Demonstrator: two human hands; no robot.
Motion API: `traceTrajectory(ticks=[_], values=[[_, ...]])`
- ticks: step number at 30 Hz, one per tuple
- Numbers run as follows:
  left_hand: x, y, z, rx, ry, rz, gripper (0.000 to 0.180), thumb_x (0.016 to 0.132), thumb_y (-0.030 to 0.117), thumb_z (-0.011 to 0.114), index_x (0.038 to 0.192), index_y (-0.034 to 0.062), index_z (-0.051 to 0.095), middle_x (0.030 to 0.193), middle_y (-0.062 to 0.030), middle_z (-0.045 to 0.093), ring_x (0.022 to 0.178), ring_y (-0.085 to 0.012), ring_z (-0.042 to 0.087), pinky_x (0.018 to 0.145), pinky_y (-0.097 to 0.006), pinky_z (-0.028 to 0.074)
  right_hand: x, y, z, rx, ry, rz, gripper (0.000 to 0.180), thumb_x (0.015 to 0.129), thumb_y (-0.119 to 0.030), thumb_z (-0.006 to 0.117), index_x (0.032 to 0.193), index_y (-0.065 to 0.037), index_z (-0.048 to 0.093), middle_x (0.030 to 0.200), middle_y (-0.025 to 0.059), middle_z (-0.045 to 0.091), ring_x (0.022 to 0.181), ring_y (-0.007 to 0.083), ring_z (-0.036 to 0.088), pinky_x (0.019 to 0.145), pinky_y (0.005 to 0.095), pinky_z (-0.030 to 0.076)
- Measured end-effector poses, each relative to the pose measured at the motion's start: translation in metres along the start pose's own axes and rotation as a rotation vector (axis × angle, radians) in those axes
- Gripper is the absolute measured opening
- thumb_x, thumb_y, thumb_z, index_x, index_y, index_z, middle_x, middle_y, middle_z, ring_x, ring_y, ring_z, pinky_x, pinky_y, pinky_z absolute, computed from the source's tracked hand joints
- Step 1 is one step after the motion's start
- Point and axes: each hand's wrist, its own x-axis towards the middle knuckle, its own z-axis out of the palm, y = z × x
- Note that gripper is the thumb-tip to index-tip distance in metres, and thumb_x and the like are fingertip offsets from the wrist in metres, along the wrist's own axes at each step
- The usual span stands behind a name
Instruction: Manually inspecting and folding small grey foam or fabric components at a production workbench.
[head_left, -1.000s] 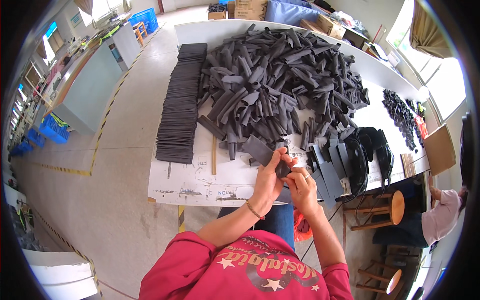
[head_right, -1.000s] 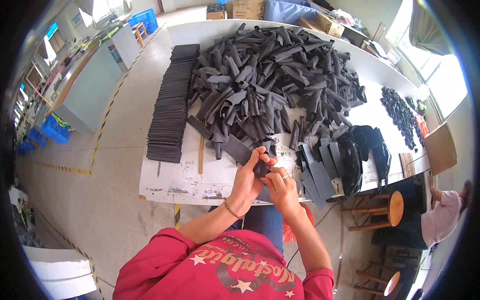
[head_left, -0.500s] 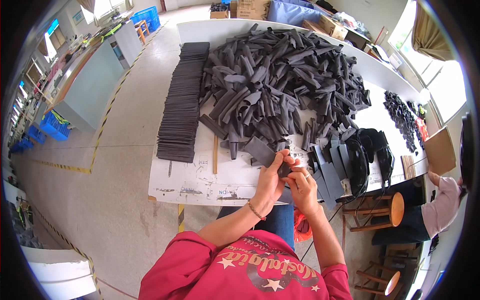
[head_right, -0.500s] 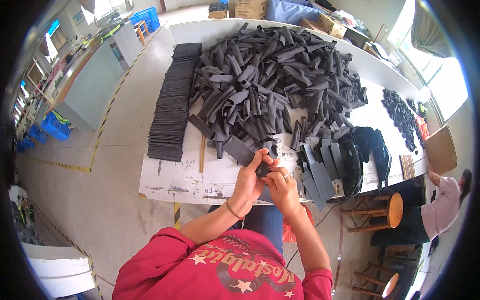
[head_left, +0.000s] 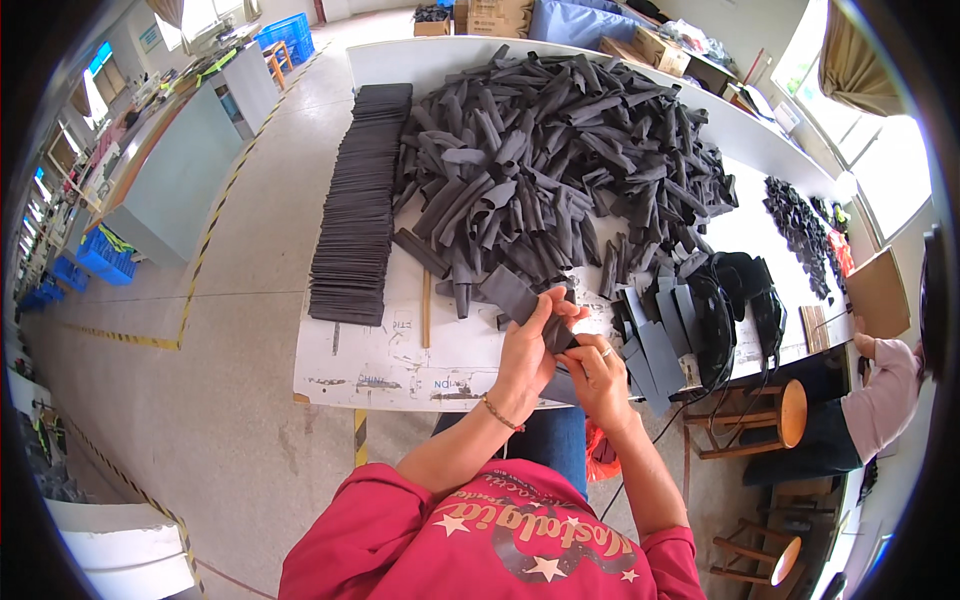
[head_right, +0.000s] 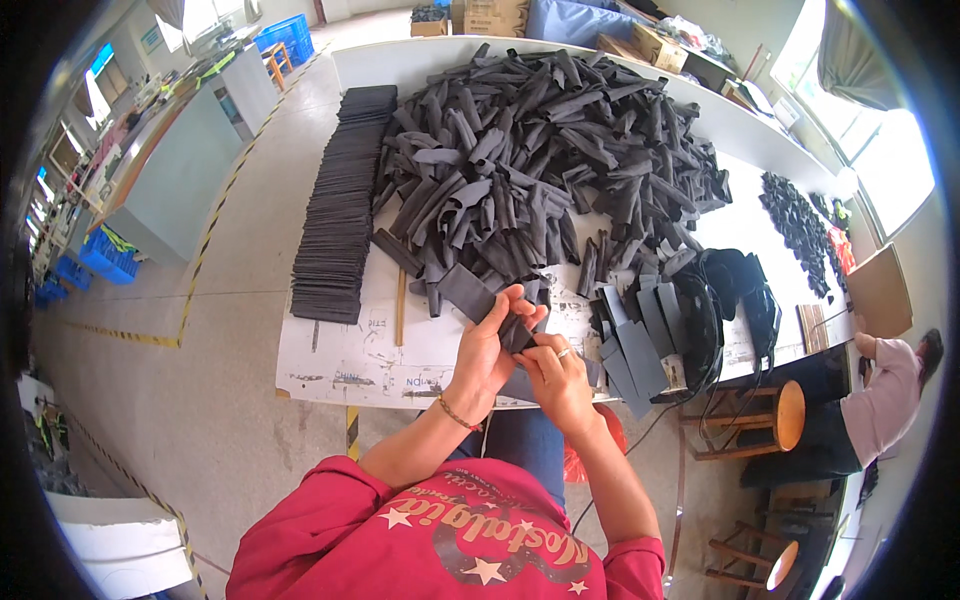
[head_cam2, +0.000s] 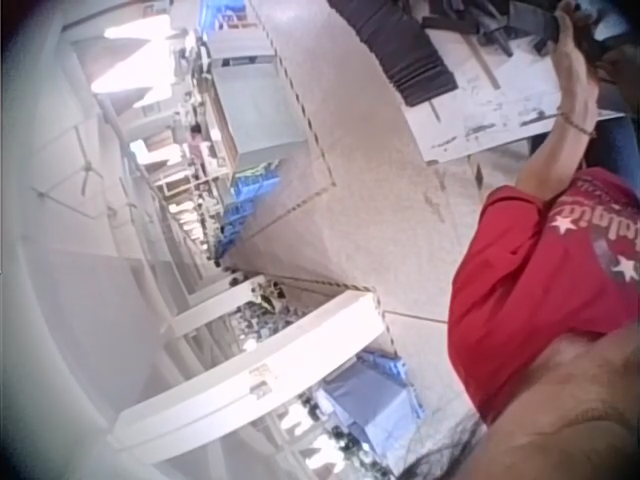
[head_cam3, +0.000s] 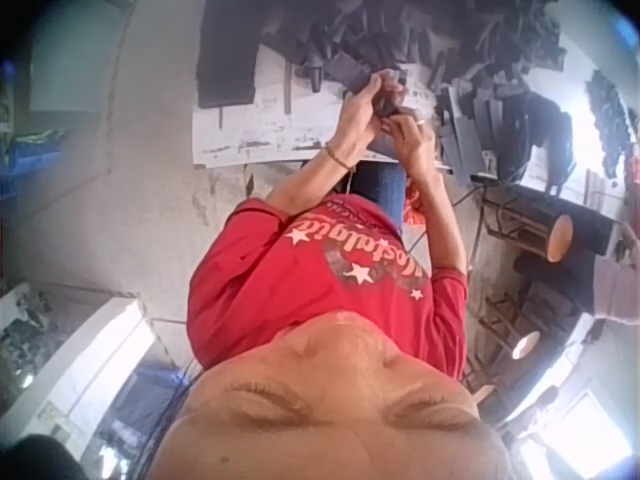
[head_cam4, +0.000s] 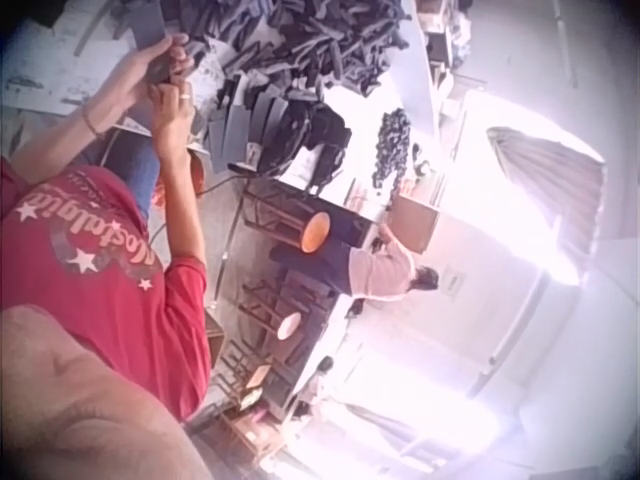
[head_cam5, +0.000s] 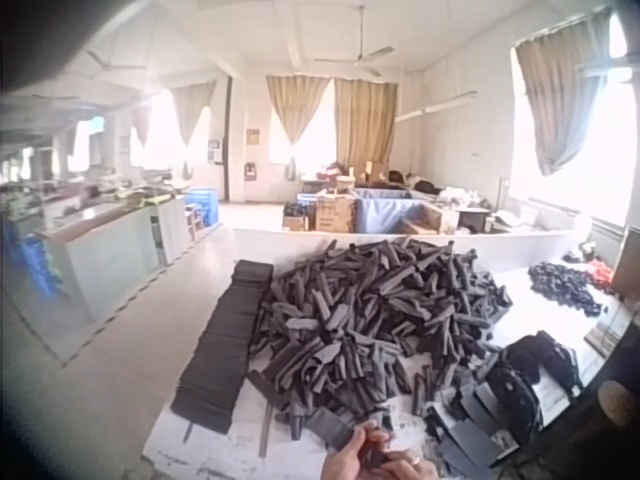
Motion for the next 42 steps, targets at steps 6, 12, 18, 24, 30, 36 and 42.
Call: traceTrajectory(ticks=[6, 12, 18, 24, 30, 36, 42], values=[[0.001, 0.002, -0.007, -0.003, 0.014, 0.001, 0.031, 0.097, 0.027, 0.058, 0.112, 0.0, 0.06, 0.088, -0.0088, 0.067, 0.093, -0.0279, 0.065, 0.085, -0.035, 0.049, -0.002, -0.002, 0.005, 0.011, -0.004, 0.008, 0.019, 0.075, -0.003, 0.074, 0.085, -0.003, 0.059, 0.092, 0.0124, 0.06, 0.077, 0.0332, 0.063, 0.063, 0.0403, 0.052], [0.005, 0.017, 0.013, -0.007, 0.008, 0.015, 0.033, 0.097, 0.027, 0.058, 0.115, -0.0013, 0.058, 0.094, -0.0136, 0.067, 0.091, -0.0284, 0.065, 0.087, -0.038, 0.05, -0.014, 0.003, -0.002, -0.036, 0.022, 0.067, 0.018, 0.075, -0.002, 0.074, 0.085, -0.003, 0.059, 0.091, 0.0129, 0.062, 0.078, 0.0338, 0.063, 0.064, 0.0404, 0.052], [0.024, 0.041, -0.023, 0.117, -0.029, 0.192, 0.037, 0.096, 0.028, 0.059, 0.116, -0.0029, 0.057, 0.085, -0.0059, 0.06, 0.082, -0.0182, 0.055, 0.094, -0.042, 0.046, -0.015, 0.006, 0.014, 0.089, 0.015, -0.029, 0.009, 0.077, -0.002, 0.065, 0.084, -0.001, 0.059, 0.091, 0.0163, 0.062, 0.086, 0.0349, 0.063, 0.071, 0.0422, 0.054], [0.029, 0.043, -0.029, 0.089, -0.048, 0.091, 0.029, 0.098, 0.022, 0.055, 0.116, 0.0003, 0.058, 0.087, -0.0044, 0.061, 0.085, -0.017, 0.058, 0.097, -0.042, 0.047, -0.016, 0.003, 0.006, 0.074, 0.062, -0.031, 0.017, 0.076, -0.003, 0.072, 0.082, 0.001, 0.056, 0.093, 0.0157, 0.06, 0.08, 0.0325, 0.063, 0.067, 0.0382, 0.054], [0.035, 0.038, -0.026, 0.062, -0.089, 0.089, 0.028, 0.1, 0.021, 0.052, 0.118, 0.0003, 0.055, 0.089, -0.0027, 0.053, 0.081, -0.0146, 0.053, 0.094, -0.037, 0.048, -0.021, 0.007, 0.003, 0.106, 0.088, -0.033, 0.019, 0.079, -0.004, 0.069, 0.08, 0.002, 0.051, 0.089, 0.0155, 0.057, 0.08, 0.0333, 0.06, 0.067, 0.0406, 0.051], [0.027, 0.052, -0.025, 0.12, -0.09, 0.191, 0.027, 0.097, 0.025, 0.057, 0.113, 0.0031, 0.055, 0.077, 0.0002, 0.056, 0.074, -0.0126, 0.053, 0.087, -0.033, 0.046, -0.015, 0.006, 0.014, 0.149, 0.012, -0.03, 0.013, 0.079, -0.006, 0.069, 0.086, -0.001, 0.059, 0.097, 0.0162, 0.062, 0.087, 0.0335, 0.063, 0.072, 0.0396, 0.054], [0.017, 0.017, 0.008, 0.132, -0.042, 0.178, 0.024, 0.095, 0.022, 0.062, 0.107, 0.0006, 0.06, 0.074, -0.0023, 0.056, 0.067, -0.0157, 0.055, 0.079, -0.038, 0.05, -0.029, 0.006, -0.006, 0.088, 0.072, 0.125, 0.016, 0.076, -0.002, 0.073, 0.083, -0.002, 0.059, 0.09, 0.0144, 0.063, 0.078, 0.0332, 0.065, 0.065, 0.0398, 0.053]])
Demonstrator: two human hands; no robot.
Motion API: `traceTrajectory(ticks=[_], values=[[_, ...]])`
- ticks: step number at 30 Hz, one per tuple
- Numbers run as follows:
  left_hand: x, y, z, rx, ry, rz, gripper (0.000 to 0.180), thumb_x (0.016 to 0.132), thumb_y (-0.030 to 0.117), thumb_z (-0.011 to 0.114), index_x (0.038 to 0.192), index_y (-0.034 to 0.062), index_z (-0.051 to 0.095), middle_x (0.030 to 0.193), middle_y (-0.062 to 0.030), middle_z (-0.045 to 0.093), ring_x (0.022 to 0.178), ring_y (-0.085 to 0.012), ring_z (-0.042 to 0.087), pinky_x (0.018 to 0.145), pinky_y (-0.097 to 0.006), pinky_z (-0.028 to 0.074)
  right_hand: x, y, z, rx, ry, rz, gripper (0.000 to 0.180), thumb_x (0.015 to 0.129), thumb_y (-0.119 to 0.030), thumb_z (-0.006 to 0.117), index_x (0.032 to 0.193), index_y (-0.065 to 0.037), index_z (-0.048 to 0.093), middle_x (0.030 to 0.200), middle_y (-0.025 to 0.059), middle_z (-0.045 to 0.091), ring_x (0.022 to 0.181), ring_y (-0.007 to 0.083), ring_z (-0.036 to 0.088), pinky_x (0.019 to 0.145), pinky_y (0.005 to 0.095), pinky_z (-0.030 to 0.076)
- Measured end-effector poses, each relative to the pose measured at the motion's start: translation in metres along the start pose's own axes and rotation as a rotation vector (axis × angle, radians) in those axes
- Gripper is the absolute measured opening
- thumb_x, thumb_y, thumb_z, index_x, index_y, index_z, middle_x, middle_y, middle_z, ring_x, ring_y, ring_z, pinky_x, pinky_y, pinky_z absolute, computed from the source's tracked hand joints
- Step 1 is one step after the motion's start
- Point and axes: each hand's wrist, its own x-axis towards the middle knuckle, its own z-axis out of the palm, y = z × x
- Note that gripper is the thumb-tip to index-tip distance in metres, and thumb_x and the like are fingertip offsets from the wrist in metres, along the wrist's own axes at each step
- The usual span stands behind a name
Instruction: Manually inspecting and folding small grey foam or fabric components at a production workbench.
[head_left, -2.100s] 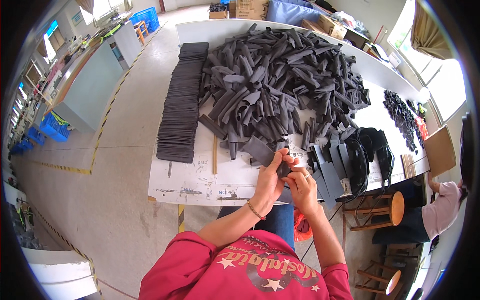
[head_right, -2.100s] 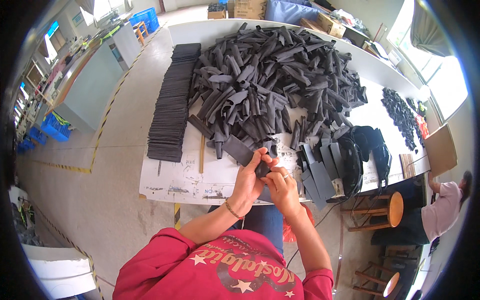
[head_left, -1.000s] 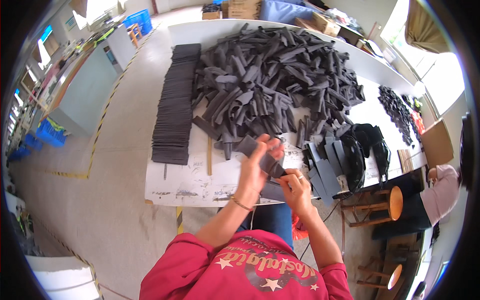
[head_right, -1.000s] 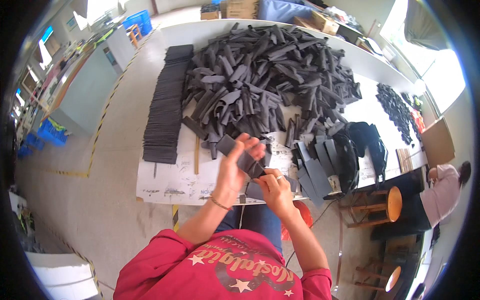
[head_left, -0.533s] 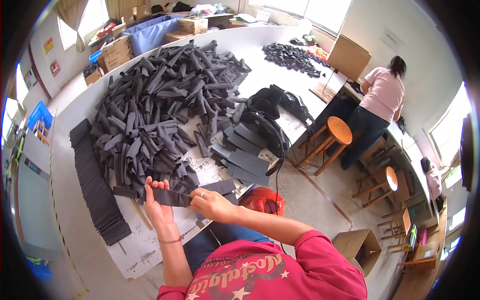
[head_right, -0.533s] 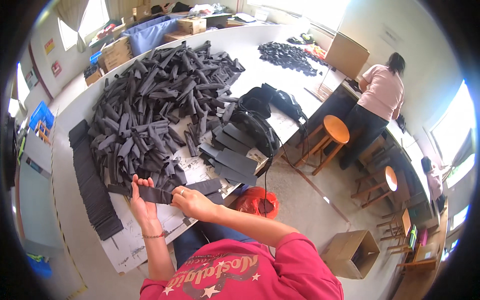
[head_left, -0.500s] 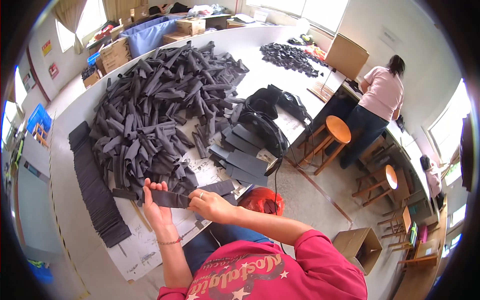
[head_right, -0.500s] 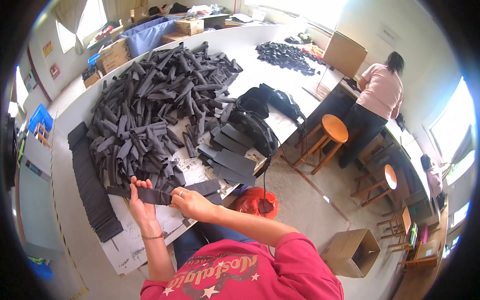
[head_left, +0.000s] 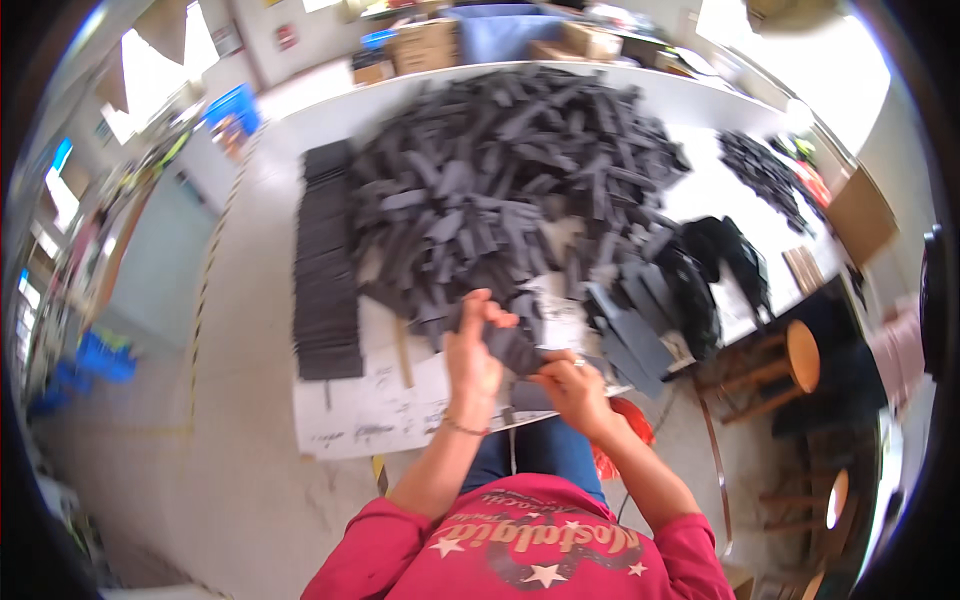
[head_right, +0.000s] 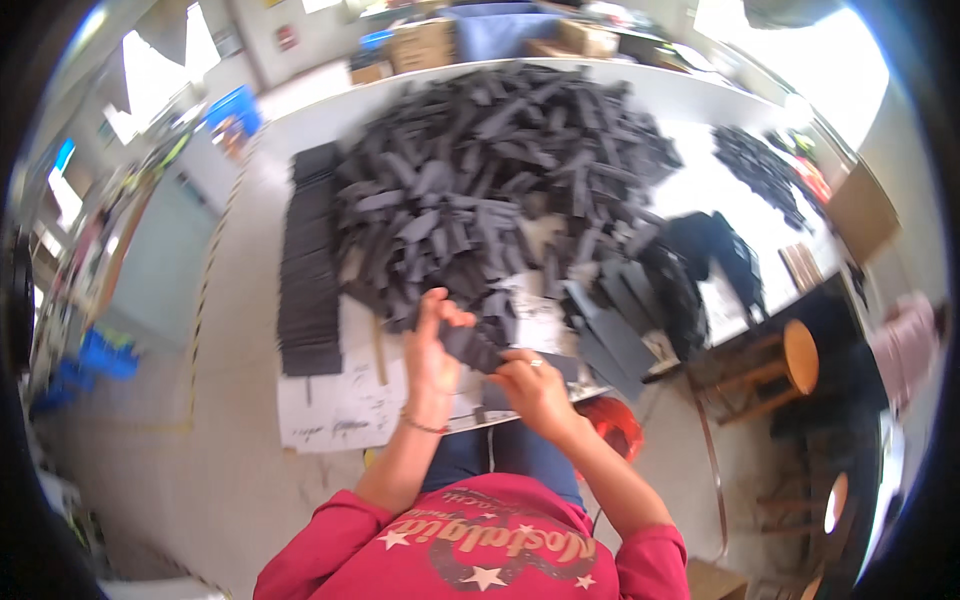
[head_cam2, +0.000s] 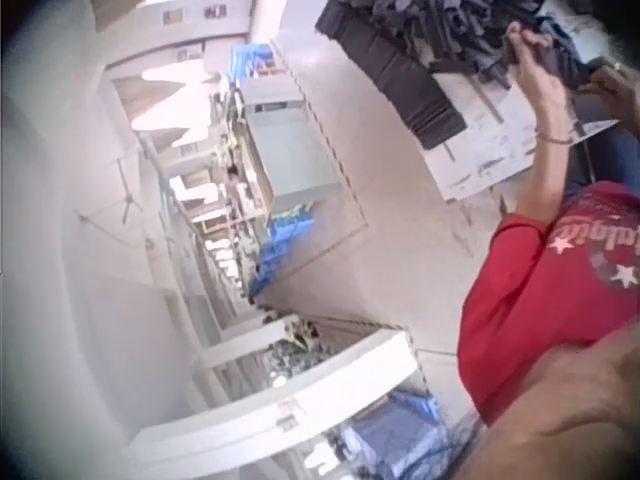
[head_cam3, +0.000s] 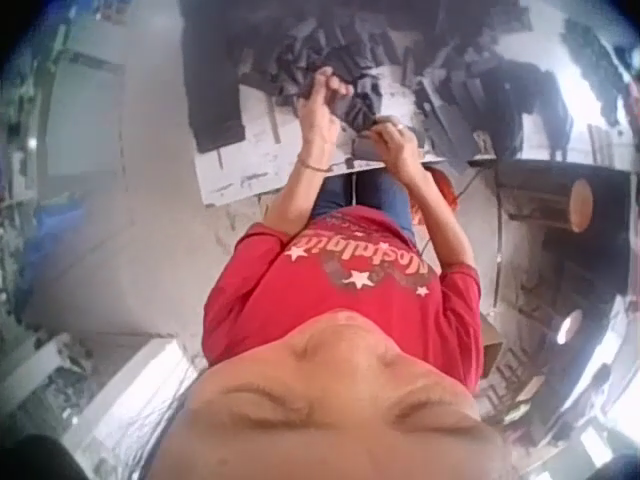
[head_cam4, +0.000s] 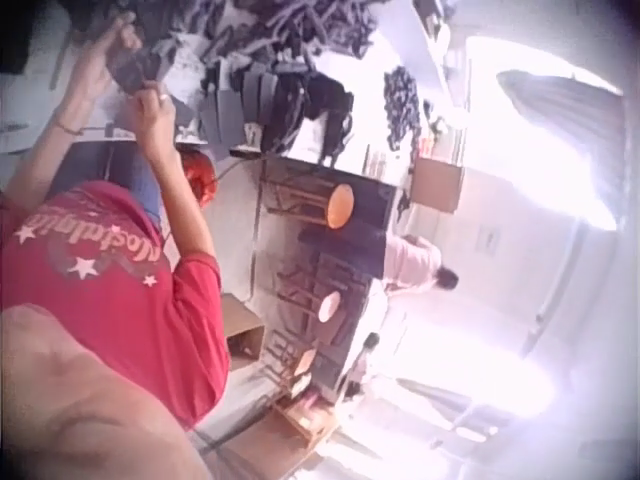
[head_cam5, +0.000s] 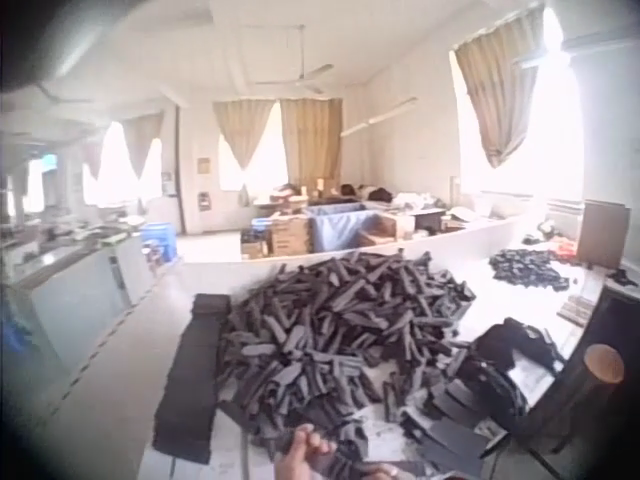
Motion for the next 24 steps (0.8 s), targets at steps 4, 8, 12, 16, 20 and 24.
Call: traceTrajectory(ticks=[4, 8, 12, 16, 20, 24], values=[[-0.004, 0.013, 0.003, -0.053, -0.011, -0.006, 0.023, 0.098, 0.021, 0.056, 0.108, 0.0006, 0.059, 0.077, -0.0015, 0.055, 0.07, -0.0149, 0.052, 0.077, -0.035, 0.049, 0.012, -0.007, 0.003, -0.018, 0.032, -0.056, 0.02, 0.073, -0.002, 0.077, 0.081, -0.003, 0.059, 0.089, 0.0132, 0.064, 0.068, 0.0302, 0.063, 0.058, 0.0361, 0.05], [-0.004, 0.018, 0.002, -0.041, 0.006, -0.018, 0.023, 0.098, 0.023, 0.056, 0.108, 0.0023, 0.06, 0.077, -0.0009, 0.052, 0.072, -0.0145, 0.049, 0.079, -0.035, 0.048, 0.015, -0.006, 0.005, -0.019, -0.011, -0.076, 0.02, 0.075, -0.002, 0.076, 0.083, -0.002, 0.058, 0.09, 0.0143, 0.063, 0.069, 0.0309, 0.063, 0.057, 0.0374, 0.05], [-0.002, 0.012, -0.002, -0.068, -0.006, -0.011, 0.025, 0.099, 0.023, 0.054, 0.109, 0.0009, 0.059, 0.076, -0.0007, 0.054, 0.071, -0.0147, 0.051, 0.078, -0.036, 0.048, 0.014, -0.006, 0.006, -0.033, -0.002, -0.032, 0.02, 0.074, -0.002, 0.077, 0.082, -0.003, 0.059, 0.09, 0.0138, 0.063, 0.07, 0.0306, 0.063, 0.058, 0.0372, 0.05], [-0.002, 0.012, -0.009, -0.088, 0.043, 0.005, 0.027, 0.1, 0.026, 0.051, 0.109, 0.0006, 0.059, 0.077, -0.0009, 0.053, 0.07, -0.0152, 0.05, 0.077, -0.036, 0.048, 0.016, -0.004, 0.012, -0.01, 0.003, -0.043, 0.02, 0.073, -0.003, 0.078, 0.081, -0.002, 0.059, 0.089, 0.0131, 0.064, 0.071, 0.0301, 0.064, 0.06, 0.0359, 0.051], [-0.002, 0.014, -0.011, -0.171, 0.076, 0.012, 0.03, 0.1, 0.028, 0.05, 0.109, -0.0003, 0.058, 0.078, -0.0028, 0.055, 0.07, -0.0166, 0.049, 0.079, -0.037, 0.048, 0.016, -0.009, 0.008, 0.05, -0.045, 0.048, 0.019, 0.076, -0.006, 0.077, 0.087, 0.0, 0.062, 0.096, 0.0148, 0.064, 0.072, 0.0295, 0.065, 0.063, 0.0353, 0.052], [-0.007, 0.016, -0.007, -0.124, 0.075, 0.087, 0.034, 0.1, 0.03, 0.05, 0.112, -0.001, 0.056, 0.081, -0.0048, 0.056, 0.075, -0.0185, 0.053, 0.088, -0.04, 0.047, 0.015, -0.013, 0.012, 0.232, -0.049, 0.326, 0.021, 0.081, -0.01, 0.075, 0.092, 0.003, 0.065, 0.103, 0.0126, 0.062, 0.078, 0.0218, 0.065, 0.069, 0.03, 0.053]])
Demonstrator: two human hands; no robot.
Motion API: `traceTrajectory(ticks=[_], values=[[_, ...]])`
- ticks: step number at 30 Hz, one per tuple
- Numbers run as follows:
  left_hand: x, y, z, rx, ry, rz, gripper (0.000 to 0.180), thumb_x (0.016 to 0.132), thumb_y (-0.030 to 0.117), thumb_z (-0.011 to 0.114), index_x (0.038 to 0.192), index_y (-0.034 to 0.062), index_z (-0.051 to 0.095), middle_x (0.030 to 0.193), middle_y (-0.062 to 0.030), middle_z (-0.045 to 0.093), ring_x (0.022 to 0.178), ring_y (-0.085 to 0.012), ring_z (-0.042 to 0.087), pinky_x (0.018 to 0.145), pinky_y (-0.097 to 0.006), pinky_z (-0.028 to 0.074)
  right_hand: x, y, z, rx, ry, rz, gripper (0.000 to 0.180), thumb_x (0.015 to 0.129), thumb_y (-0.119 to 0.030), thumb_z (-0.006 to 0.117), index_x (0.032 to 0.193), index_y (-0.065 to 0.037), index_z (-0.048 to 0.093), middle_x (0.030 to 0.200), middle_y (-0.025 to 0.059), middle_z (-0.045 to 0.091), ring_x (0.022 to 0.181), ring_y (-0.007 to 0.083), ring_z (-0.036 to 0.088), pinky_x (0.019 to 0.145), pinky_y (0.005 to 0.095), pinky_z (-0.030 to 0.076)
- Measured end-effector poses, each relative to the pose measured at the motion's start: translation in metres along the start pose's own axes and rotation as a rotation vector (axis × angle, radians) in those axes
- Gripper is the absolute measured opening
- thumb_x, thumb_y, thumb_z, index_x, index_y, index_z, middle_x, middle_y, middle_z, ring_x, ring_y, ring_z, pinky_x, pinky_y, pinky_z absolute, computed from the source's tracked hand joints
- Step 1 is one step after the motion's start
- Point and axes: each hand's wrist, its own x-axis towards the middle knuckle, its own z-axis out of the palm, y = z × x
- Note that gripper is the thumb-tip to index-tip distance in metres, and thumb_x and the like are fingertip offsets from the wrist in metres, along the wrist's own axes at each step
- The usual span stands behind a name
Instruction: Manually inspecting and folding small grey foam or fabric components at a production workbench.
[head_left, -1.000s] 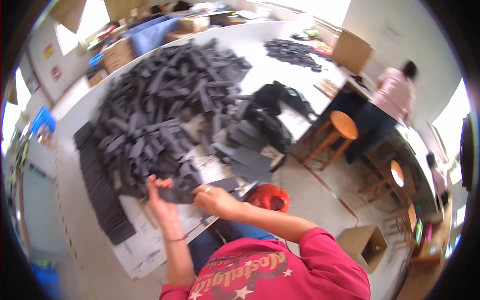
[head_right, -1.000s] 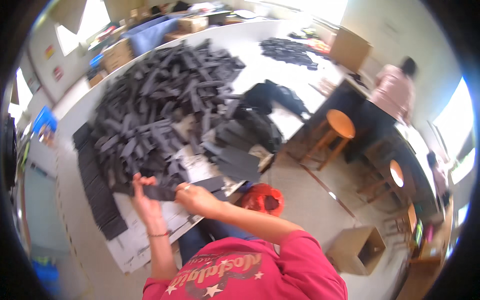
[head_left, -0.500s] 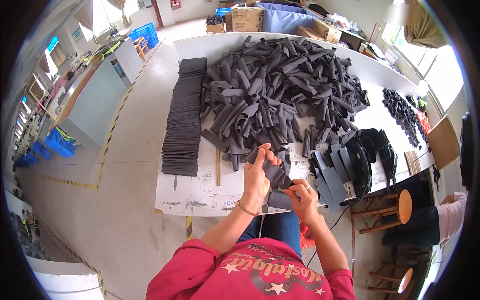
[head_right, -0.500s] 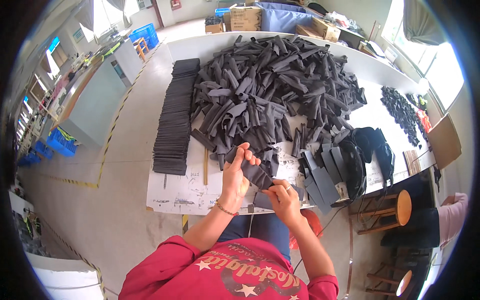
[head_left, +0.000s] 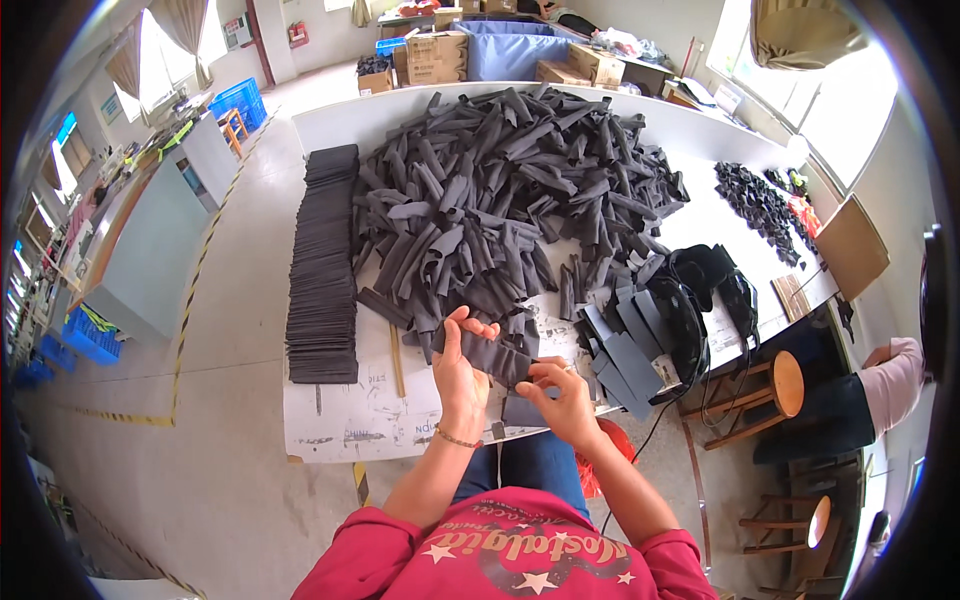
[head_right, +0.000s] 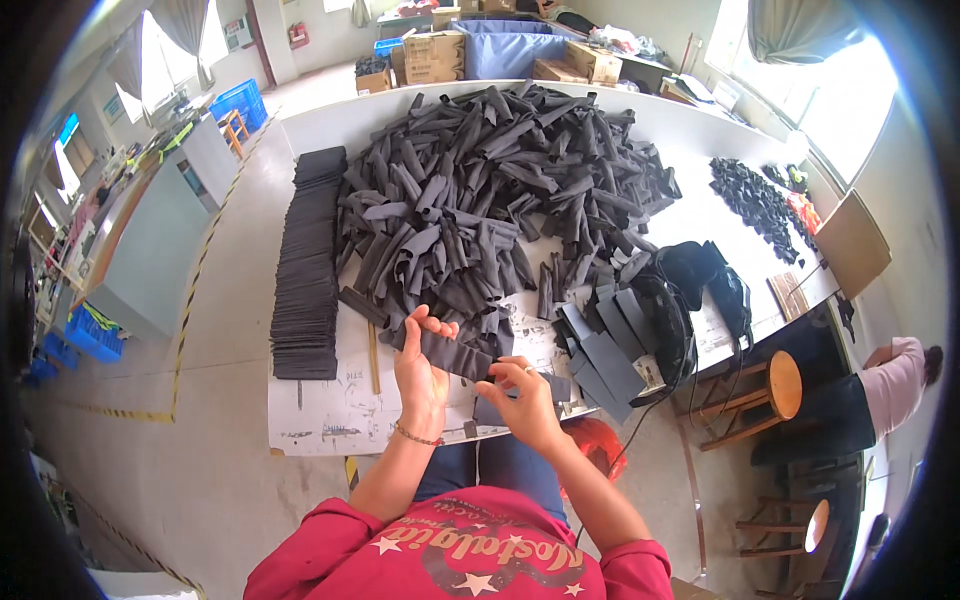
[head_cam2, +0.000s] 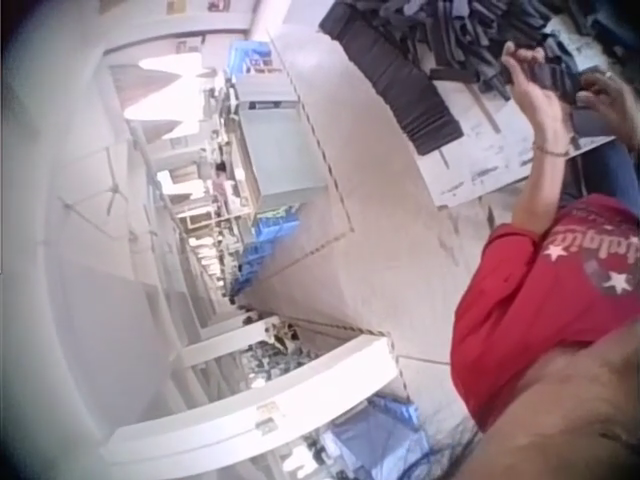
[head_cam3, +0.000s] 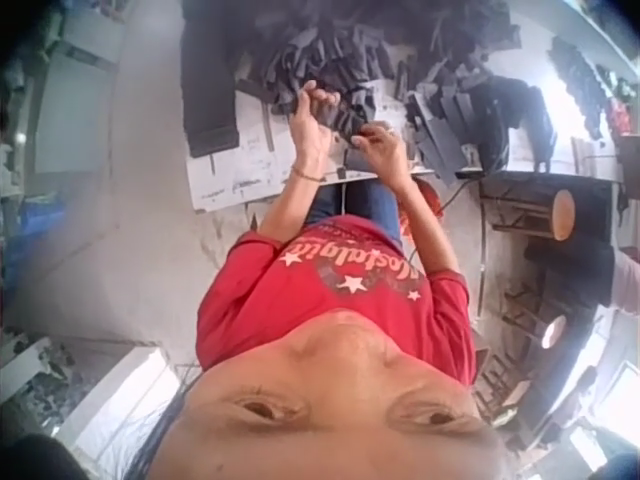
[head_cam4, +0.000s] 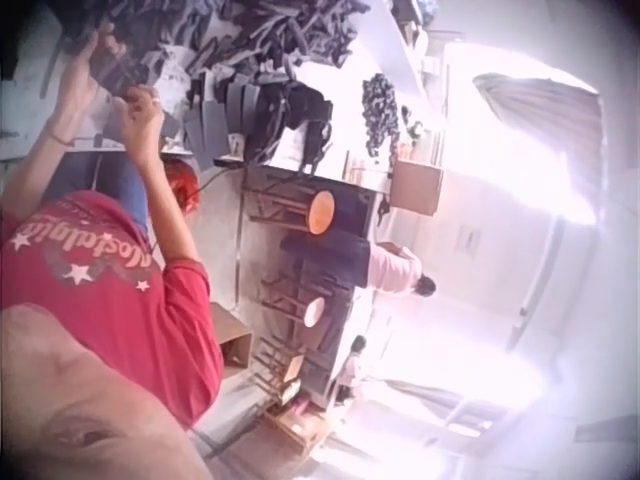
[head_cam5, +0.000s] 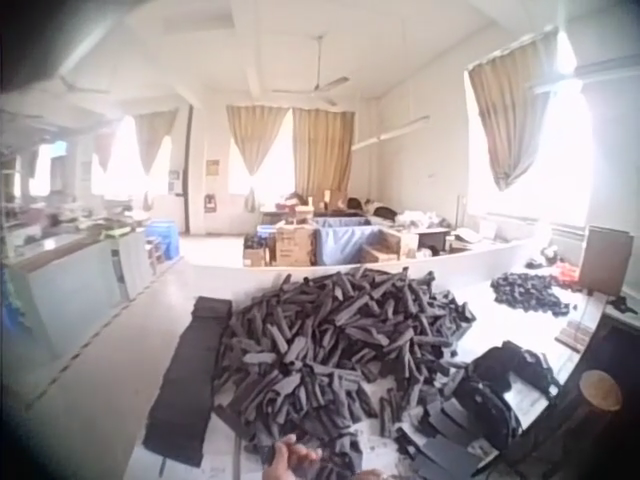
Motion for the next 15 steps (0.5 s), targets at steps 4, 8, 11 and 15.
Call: traceTrajectory(ticks=[4, 8, 11, 15], values=[[-0.002, -0.001, 0.007, 0.077, -0.062, 0.087, 0.033, 0.1, 0.029, 0.05, 0.114, -0.0013, 0.055, 0.085, -0.0064, 0.06, 0.08, -0.0208, 0.057, 0.095, -0.043, 0.047, 0.004, 0.003, 0.018, 0.343, 0.154, 0.312, 0.014, 0.084, -0.009, 0.073, 0.085, 0.002, 0.065, 0.1, 0.0045, 0.055, 0.085, 0.0076, 0.05, 0.072, 0.0198, 0.041], [0.016, 0.011, -0.005, -0.083, -0.085, 0.053, 0.032, 0.099, 0.027, 0.052, 0.115, -0.001, 0.055, 0.09, -0.0088, 0.065, 0.088, -0.0247, 0.062, 0.098, -0.043, 0.045, 0.004, -0.002, 0.02, 0.371, 0.248, 0.134, 0.011, 0.085, -0.004, 0.071, 0.083, 0.001, 0.061, 0.104, 0.0043, 0.053, 0.089, 0.0099, 0.052, 0.077, 0.0228, 0.046], [0.011, 0.007, -0.008, -0.079, -0.114, 0.034, 0.032, 0.099, 0.026, 0.053, 0.115, -0.0008, 0.056, 0.09, -0.009, 0.065, 0.088, -0.0252, 0.062, 0.098, -0.043, 0.045, -0.005, -0.003, 0.016, 0.439, 0.186, 0.219, 0.012, 0.088, -0.006, 0.069, 0.088, 0.002, 0.061, 0.104, 0.0051, 0.054, 0.088, 0.0106, 0.055, 0.078, 0.0248, 0.049], [0.01, 0.008, -0.01, -0.046, -0.11, 0.057, 0.03, 0.099, 0.026, 0.053, 0.114, -0.0006, 0.057, 0.089, -0.009, 0.065, 0.088, -0.025, 0.062, 0.099, -0.044, 0.045, 0.008, -0.014, 0.006, 0.699, 0.145, 0.394, 0.014, 0.091, -0.011, 0.066, 0.093, 0.002, 0.061, 0.106, 0.0069, 0.057, 0.088, 0.0106, 0.058, 0.073, 0.0267, 0.052]])
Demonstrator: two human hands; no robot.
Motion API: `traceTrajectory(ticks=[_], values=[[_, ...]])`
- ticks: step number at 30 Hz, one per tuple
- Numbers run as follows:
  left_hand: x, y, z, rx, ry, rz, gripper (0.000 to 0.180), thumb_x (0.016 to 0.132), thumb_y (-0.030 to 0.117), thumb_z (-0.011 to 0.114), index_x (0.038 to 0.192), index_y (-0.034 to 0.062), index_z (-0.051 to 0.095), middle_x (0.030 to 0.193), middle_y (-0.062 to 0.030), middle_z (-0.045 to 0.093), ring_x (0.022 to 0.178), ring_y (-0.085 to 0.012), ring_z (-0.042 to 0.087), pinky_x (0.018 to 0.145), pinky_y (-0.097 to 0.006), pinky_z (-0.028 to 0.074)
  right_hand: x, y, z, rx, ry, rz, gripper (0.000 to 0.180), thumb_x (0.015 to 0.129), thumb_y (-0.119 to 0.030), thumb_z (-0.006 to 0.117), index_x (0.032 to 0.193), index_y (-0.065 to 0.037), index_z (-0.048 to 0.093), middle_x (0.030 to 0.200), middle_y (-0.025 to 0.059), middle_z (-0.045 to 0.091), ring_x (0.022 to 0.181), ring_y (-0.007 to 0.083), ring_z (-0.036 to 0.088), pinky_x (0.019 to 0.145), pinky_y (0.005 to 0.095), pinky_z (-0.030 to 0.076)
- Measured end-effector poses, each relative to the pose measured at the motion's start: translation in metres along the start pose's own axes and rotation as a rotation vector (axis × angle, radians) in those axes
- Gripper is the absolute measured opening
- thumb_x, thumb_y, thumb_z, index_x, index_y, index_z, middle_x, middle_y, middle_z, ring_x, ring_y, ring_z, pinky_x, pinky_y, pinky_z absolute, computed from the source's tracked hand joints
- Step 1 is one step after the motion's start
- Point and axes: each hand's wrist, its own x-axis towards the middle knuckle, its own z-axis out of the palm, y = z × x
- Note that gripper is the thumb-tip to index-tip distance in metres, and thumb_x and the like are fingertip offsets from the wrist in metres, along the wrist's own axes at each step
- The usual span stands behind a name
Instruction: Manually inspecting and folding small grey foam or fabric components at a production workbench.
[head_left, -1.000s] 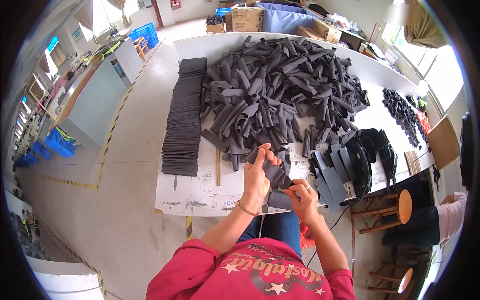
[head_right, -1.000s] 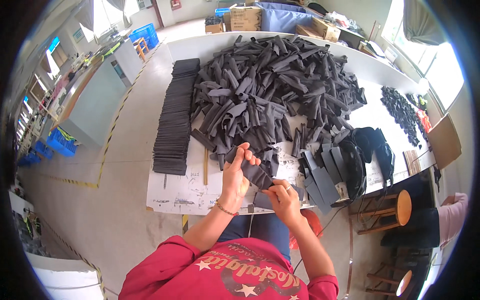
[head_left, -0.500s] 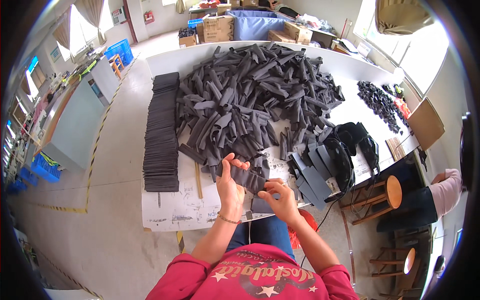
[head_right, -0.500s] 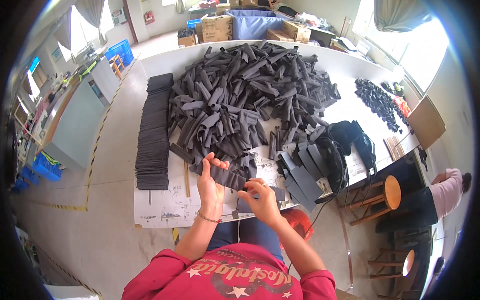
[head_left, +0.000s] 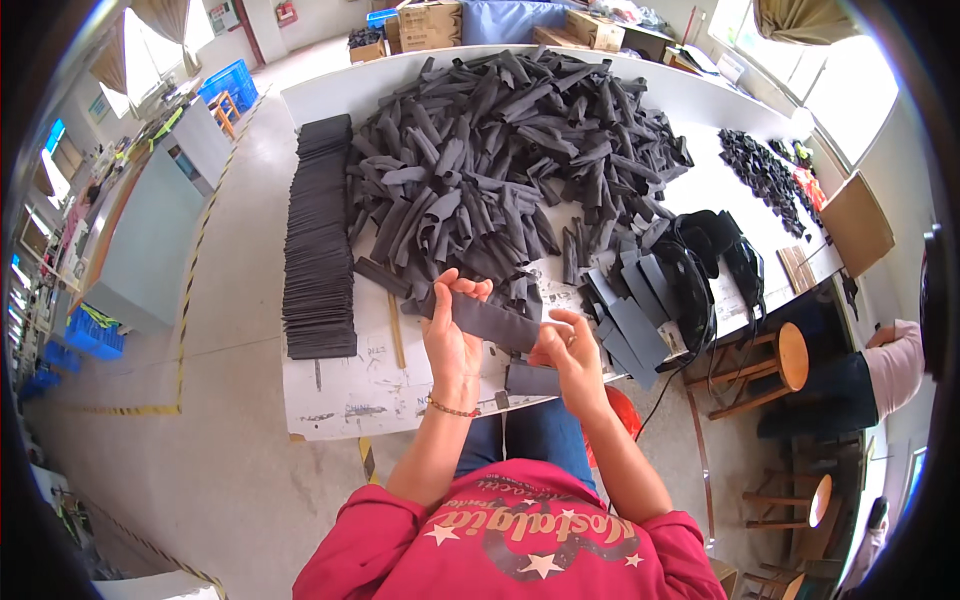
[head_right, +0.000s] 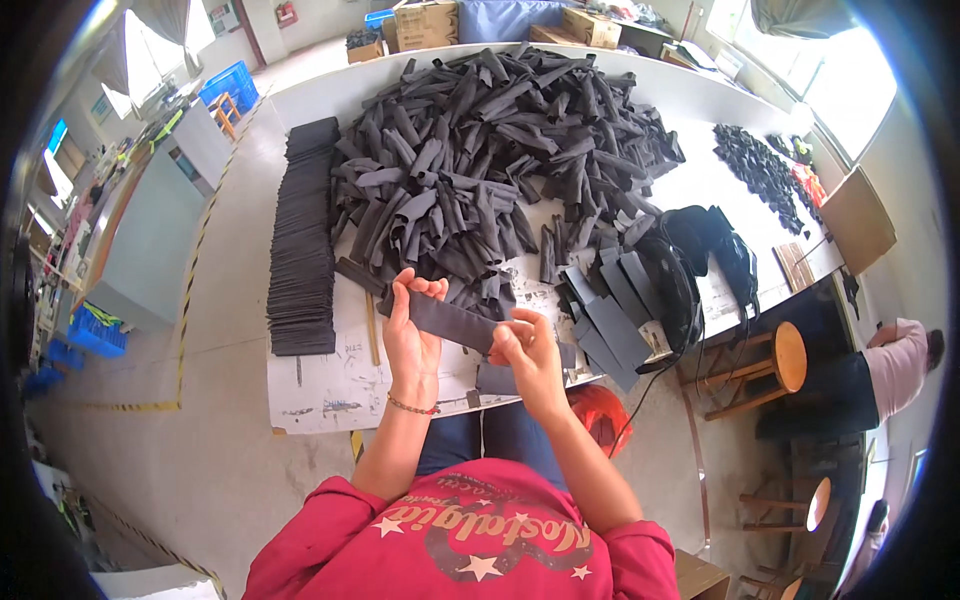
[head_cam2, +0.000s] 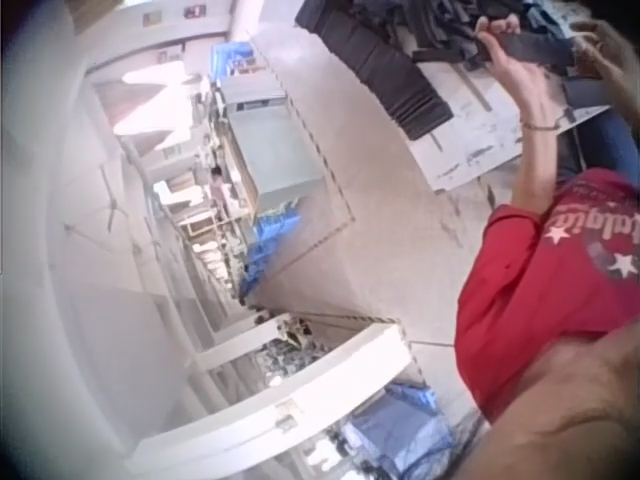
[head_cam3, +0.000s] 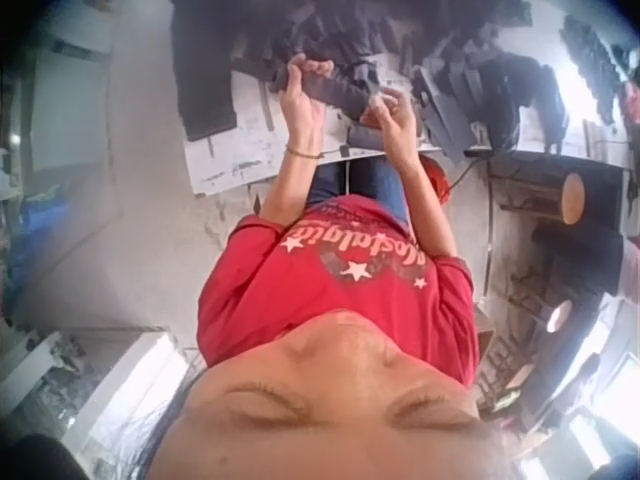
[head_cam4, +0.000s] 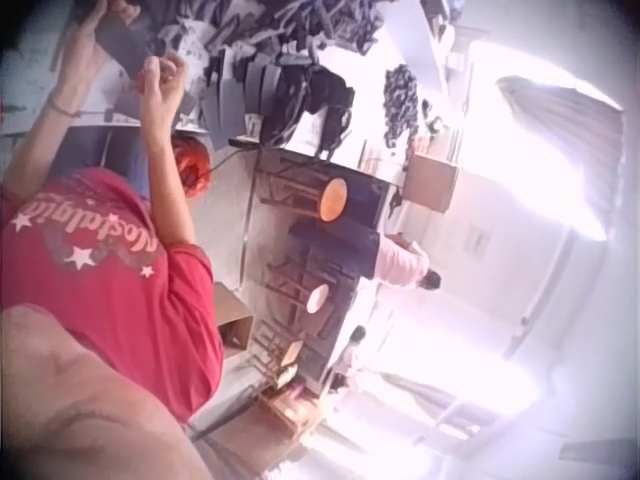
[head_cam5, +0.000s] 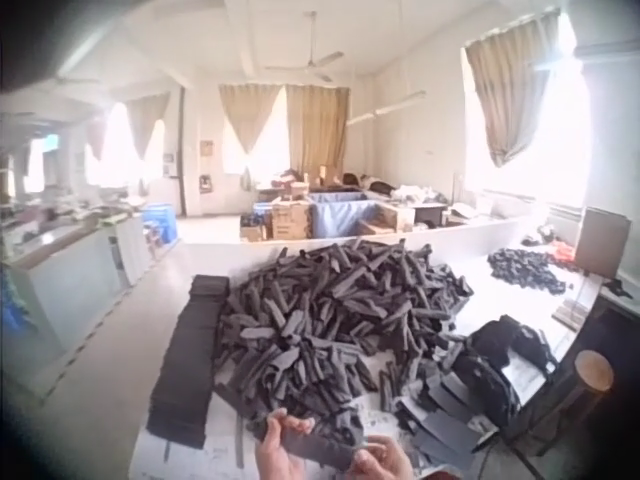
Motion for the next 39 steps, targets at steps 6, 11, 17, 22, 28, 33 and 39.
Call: traceTrajectory(ticks=[6, 11, 17, 22, 28, 33, 39], values=[[-0.001, -0.001, -0.005, 0.0, -0.003, -0.07, 0.029, 0.099, 0.025, 0.053, 0.113, -0.0002, 0.057, 0.089, -0.0088, 0.065, 0.089, -0.0253, 0.062, 0.1, -0.045, 0.044, 0.015, 0.015, -0.004, -0.164, -0.015, 0.012, 0.019, 0.093, -0.016, 0.065, 0.094, 0.002, 0.064, 0.077, 0.0018, 0.064, 0.068, 0.0094, 0.059, 0.066, 0.0253, 0.052], [0.003, -0.004, -0.013, -0.052, 0.002, -0.082, 0.028, 0.098, 0.024, 0.054, 0.113, 0.0005, 0.057, 0.091, -0.0091, 0.066, 0.091, -0.0257, 0.062, 0.102, -0.044, 0.043, 0.005, 0.017, -0.001, 0.021, -0.049, 0.105, 0.016, 0.091, -0.014, 0.067, 0.091, 0.002, 0.064, 0.08, 0.0067, 0.067, 0.071, 0.0117, 0.063, 0.066, 0.0268, 0.054], [0.012, 0.004, -0.01, -0.02, 0.058, -0.097, 0.036, 0.098, 0.033, 0.053, 0.116, 0.0009, 0.056, 0.097, -0.0096, 0.065, 0.094, -0.026, 0.062, 0.099, -0.043, 0.046, -0.008, 0.02, 0.0, -0.376, 0.052, -0.192, 0.012, 0.086, 0.006, 0.061, 0.095, 0.001, 0.066, 0.084, 0.0103, 0.069, 0.075, 0.0156, 0.068, 0.07, 0.0273, 0.053], [-0.004, 0.009, -0.03, 0.268, 0.297, -0.295, 0.042, 0.095, 0.046, 0.055, 0.1, 0.0042, 0.06, 0.099, -0.0087, 0.065, 0.094, -0.0216, 0.062, 0.084, -0.039, 0.054, 0.0, 0.013, -0.034, -0.771, 0.102, -0.723, 0.029, 0.078, 0.013, 0.059, 0.1, -0.004, 0.068, 0.097, 0.0128, 0.067, 0.088, 0.0271, 0.067, 0.072, 0.0318, 0.053], [-0.018, -0.002, -0.021, 0.368, 0.235, -0.354, 0.014, 0.088, 0.014, 0.071, 0.082, 0.0028, 0.063, 0.082, -0.009, 0.068, 0.067, -0.0196, 0.066, 0.065, -0.032, 0.059, 0.006, 0.018, -0.049, -0.85, 0.042, -0.777, 0.032, 0.078, 0.015, 0.06, 0.101, -0.005, 0.069, 0.103, 0.012, 0.066, 0.088, 0.0252, 0.065, 0.076, 0.0298, 0.052], [-0.022, -0.005, -0.028, 0.435, 0.187, -0.297, 0.014, 0.088, 0.013, 0.069, 0.086, -0.0004, 0.065, 0.083, -0.01, 0.068, 0.068, -0.0211, 0.067, 0.066, -0.035, 0.06, 0.005, 0.015, -0.055, -0.035, 0.094, 0.063, 0.023, 0.096, -0.015, 0.059, 0.108, 0.005, 0.062, 0.095, 0.0056, 0.063, 0.085, 0.0112, 0.061, 0.073, 0.0266, 0.052], [-0.03, -0.012, -0.035, 0.575, 0.161, -0.417, 0.013, 0.088, 0.012, 0.069, 0.09, -0.0006, 0.065, 0.08, -0.0066, 0.067, 0.066, -0.0174, 0.065, 0.063, -0.03, 0.058, 0.009, 0.021, -0.084, -0.263, 0.155, -0.011, 0.012, 0.092, -0.008, 0.062, 0.096, 0.003, 0.064, 0.075, 0.002, 0.062, 0.06, 0.0081, 0.054, 0.057, 0.0226, 0.044]])
